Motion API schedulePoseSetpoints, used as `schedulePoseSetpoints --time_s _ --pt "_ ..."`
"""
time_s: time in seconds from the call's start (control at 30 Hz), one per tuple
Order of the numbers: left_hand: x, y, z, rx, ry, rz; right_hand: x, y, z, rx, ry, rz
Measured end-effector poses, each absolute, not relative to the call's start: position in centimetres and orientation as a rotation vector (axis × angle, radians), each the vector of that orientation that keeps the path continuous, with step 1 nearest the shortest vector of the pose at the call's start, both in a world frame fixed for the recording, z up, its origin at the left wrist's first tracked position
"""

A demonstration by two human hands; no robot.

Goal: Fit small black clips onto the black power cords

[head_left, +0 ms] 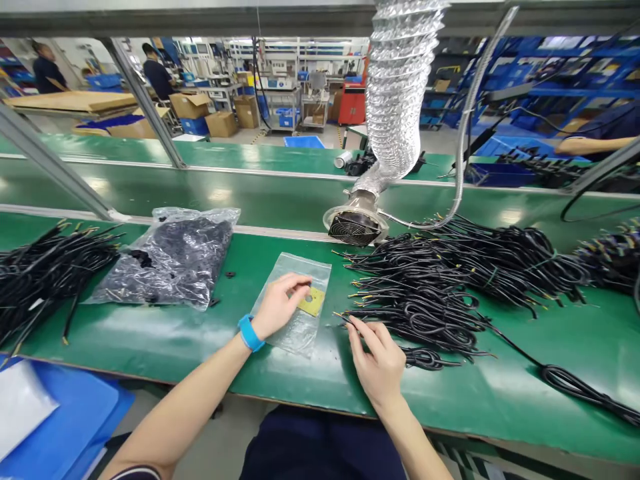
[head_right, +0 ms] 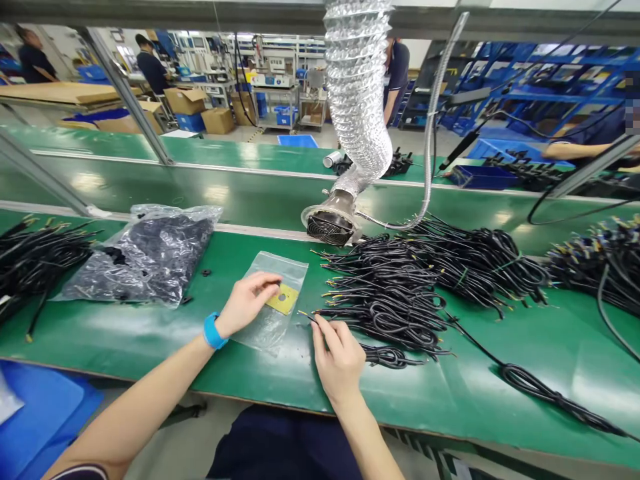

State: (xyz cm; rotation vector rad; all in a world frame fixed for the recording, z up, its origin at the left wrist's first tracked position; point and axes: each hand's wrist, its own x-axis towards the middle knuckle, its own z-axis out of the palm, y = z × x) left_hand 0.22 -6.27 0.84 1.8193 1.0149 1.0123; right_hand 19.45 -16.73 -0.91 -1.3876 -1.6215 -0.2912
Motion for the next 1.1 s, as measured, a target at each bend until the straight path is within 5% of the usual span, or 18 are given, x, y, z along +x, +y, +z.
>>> schedulePoseSetpoints --time_s 0.33,0.83,1.1 --pt "-1.4 -5.4 1.3 2.753 1.163 0.607 18.1 -14.5 -0.5 -1.401 -1.732 -0.291" --pt "-1.8 -5.4 1.6 2.462 1.128 0.828 16.8 -13.0 -2.0 -1.379 -2.304 -0.451" --pt "-0.8 -5.6 1.5 1.618 1.018 0.915 17.1 -13.5 -1.5 -1.448 -1.969 -0.274"
